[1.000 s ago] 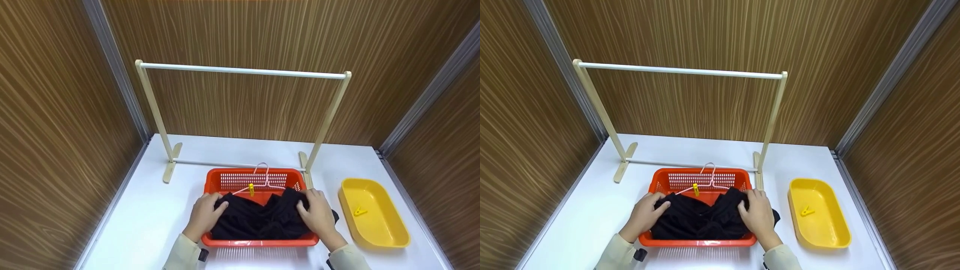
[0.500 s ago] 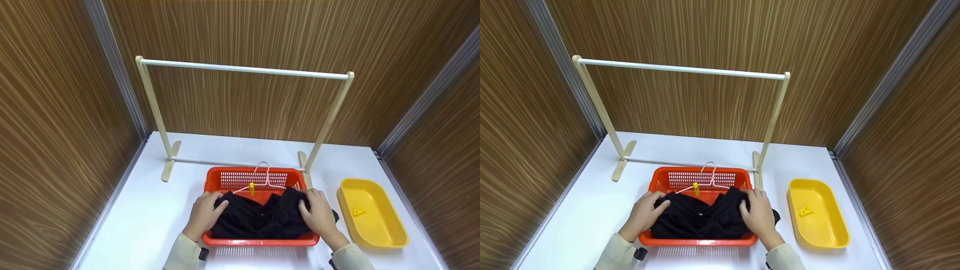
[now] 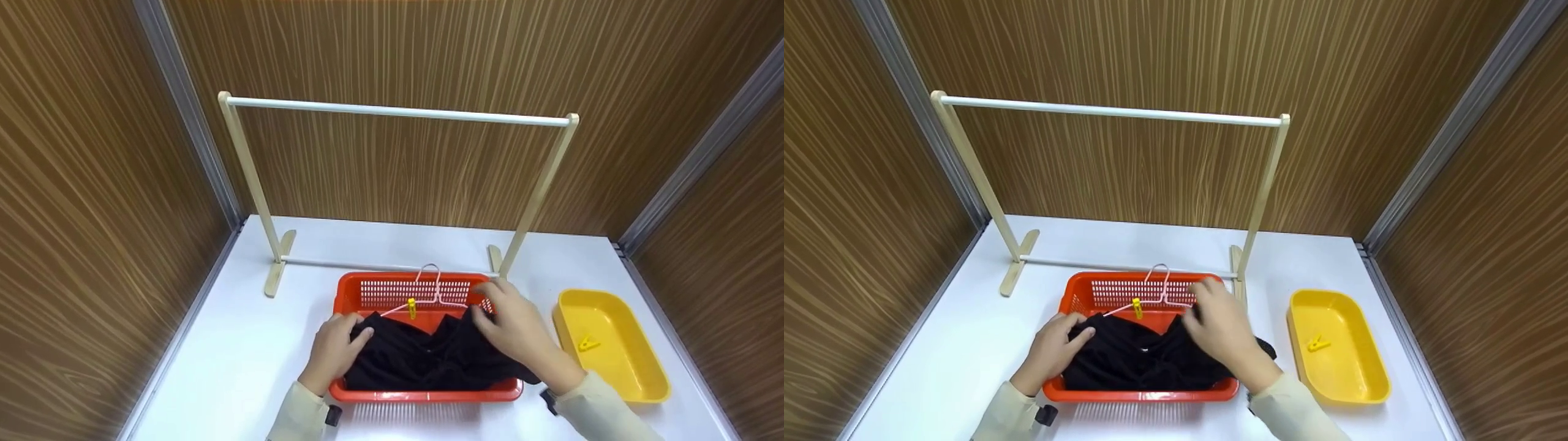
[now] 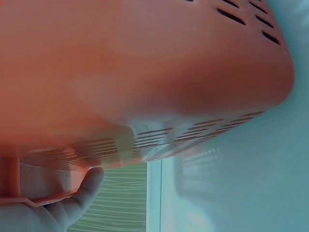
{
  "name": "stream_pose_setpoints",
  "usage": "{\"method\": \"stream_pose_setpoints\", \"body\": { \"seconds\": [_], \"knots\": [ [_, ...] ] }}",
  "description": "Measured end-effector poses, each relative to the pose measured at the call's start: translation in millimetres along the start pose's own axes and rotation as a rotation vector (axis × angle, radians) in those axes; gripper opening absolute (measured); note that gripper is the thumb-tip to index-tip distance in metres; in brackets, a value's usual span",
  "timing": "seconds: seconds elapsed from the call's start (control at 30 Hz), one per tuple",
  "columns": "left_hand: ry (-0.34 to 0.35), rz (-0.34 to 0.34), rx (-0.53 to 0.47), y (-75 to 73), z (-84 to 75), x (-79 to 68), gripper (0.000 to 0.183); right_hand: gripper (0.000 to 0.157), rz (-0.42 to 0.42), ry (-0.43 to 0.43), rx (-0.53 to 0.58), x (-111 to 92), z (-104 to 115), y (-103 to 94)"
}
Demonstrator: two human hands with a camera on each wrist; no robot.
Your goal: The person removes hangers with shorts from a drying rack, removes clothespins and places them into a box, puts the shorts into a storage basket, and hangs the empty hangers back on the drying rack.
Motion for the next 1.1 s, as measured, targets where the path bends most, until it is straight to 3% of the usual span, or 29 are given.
{"method": "stream_pose_setpoints", "body": {
  "seconds": [0.2, 0.4, 0.6, 0.77, 0.97, 1.1],
  "knots": [
    [0.000, -0.005, -0.008, -1.4, 0.5, 1.4, 0.019, 0.024, 0.144, -0.178, -0.102, 33, 23, 29.4],
    [0.016, -0.017, -0.007, -3.2, 0.7, 1.5, 0.019, 0.033, 0.338, -0.230, -0.165, 58, 35, 68.2],
    [0.009, -0.012, -0.003, 0.4, 0.3, 0.0, 0.019, 0.034, 0.430, -0.259, -0.272, 70, 40, 99.8],
    [-0.009, 0.006, -0.011, 3.7, -2.6, 0.5, 0.020, 0.036, 0.454, -0.267, -0.329, 71, 36, 113.5],
    [-0.016, 0.013, -0.006, 3.6, -1.2, -0.2, 0.022, 0.017, 0.395, -0.333, -0.364, 69, 32, 120.4],
    [-0.023, 0.010, -0.001, 1.9, 0.8, -0.9, 0.023, 0.014, 0.393, -0.301, -0.345, 71, 28, 121.1]
  ]
}}
Point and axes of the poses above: each hand's wrist, its own x-axis towards the middle knuckle, its own y-axis out of the palm, z = x × y, the point moved 3 cm from there along x, towards the middle knuckle, and after that the axes turned 3 degrees about z, right-handed, at the moved point
